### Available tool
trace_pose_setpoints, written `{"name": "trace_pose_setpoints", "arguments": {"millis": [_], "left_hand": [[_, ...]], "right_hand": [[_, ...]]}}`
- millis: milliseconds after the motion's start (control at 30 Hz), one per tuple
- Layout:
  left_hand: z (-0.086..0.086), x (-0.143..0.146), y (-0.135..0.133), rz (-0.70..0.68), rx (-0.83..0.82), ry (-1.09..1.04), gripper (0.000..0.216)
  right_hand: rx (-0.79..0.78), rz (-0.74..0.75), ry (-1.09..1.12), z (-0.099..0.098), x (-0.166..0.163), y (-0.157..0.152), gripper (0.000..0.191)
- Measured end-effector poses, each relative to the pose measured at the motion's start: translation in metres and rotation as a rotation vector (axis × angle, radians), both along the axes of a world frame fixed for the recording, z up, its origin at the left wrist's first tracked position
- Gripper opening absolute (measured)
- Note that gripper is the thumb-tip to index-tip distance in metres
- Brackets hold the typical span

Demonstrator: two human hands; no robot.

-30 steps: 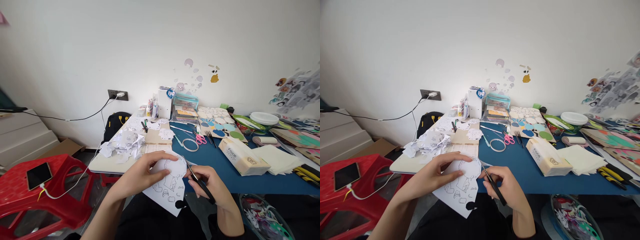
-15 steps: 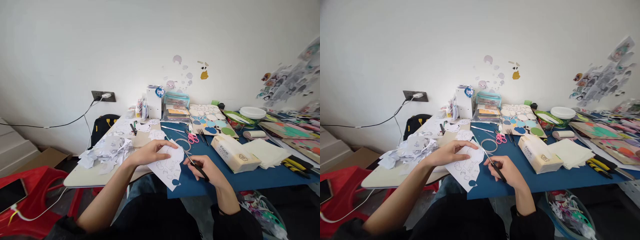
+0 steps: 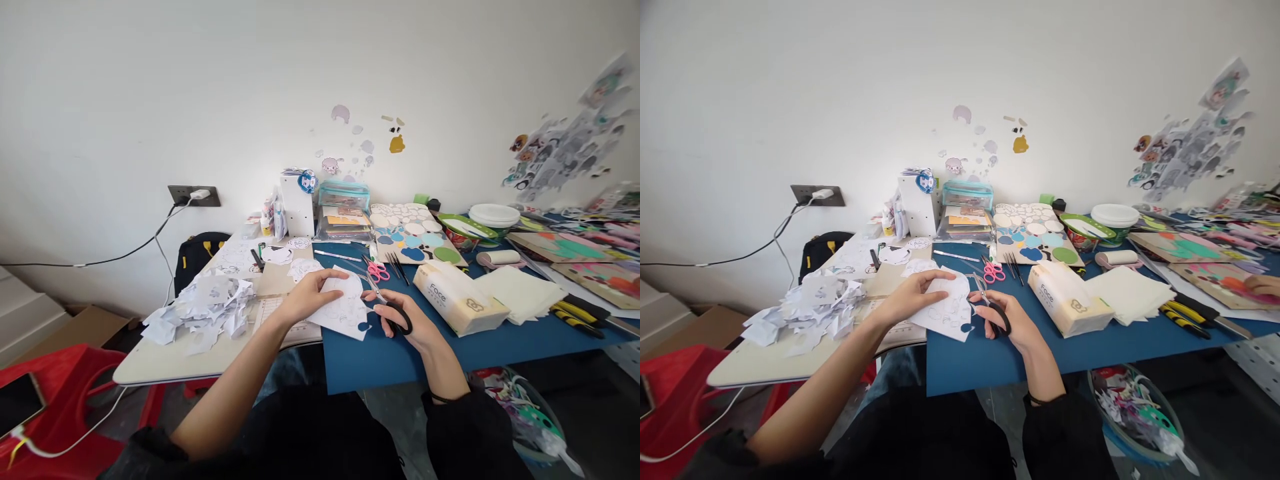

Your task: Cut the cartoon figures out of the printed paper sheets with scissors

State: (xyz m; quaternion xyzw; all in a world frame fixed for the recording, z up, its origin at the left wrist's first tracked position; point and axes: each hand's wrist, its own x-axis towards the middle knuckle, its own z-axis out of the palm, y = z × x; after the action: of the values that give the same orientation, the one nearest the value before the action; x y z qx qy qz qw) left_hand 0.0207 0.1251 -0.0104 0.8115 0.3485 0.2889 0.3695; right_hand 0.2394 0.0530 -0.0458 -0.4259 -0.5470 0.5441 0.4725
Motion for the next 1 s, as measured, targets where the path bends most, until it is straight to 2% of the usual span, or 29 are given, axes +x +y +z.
{"name": "trace_pose_setpoints", "arguments": {"millis": [133, 267, 333, 400, 500, 633, 867, 933, 1000], "left_hand": [[-0.001, 0.023, 0.002, 0.127, 0.16, -0.017, 0.032], [-0.009, 0.036, -0.003, 0.274, 0.345, 0.04, 0.032], [-0.017, 0.04, -0.011, 0.237, 0.445, 0.134, 0.023], [-0.026, 0.044, -0.02, 0.117, 0.54, 0.245, 0.015], [-0.037, 0.053, -0.028, -0.029, 0.662, 0.393, 0.015], [-0.041, 0.063, -0.032, -0.114, 0.766, 0.563, 0.017], [-0.038, 0.074, -0.035, -0.112, 0.823, 0.692, 0.013], [-0.032, 0.068, -0.035, -0.069, 0.837, 0.678, 0.011], [-0.023, 0.049, -0.036, 0.013, 0.852, 0.649, 0.01]], "right_hand": [[0.018, 0.005, 0.132, -0.005, -0.003, 0.002, 0.032], [0.108, -0.169, 0.34, -0.016, 0.004, 0.007, 0.031], [0.137, -0.251, 0.436, -0.021, 0.008, 0.008, 0.031], [0.141, -0.309, 0.504, -0.023, 0.011, 0.009, 0.031], [0.135, -0.367, 0.582, -0.022, 0.011, 0.009, 0.031], [0.124, -0.38, 0.677, -0.021, 0.01, 0.007, 0.027], [0.065, -0.347, 0.772, -0.03, 0.015, 0.007, 0.039], [0.046, -0.345, 0.792, -0.032, 0.017, 0.007, 0.04], [0.04, -0.35, 0.809, -0.033, 0.018, 0.006, 0.038]]}}
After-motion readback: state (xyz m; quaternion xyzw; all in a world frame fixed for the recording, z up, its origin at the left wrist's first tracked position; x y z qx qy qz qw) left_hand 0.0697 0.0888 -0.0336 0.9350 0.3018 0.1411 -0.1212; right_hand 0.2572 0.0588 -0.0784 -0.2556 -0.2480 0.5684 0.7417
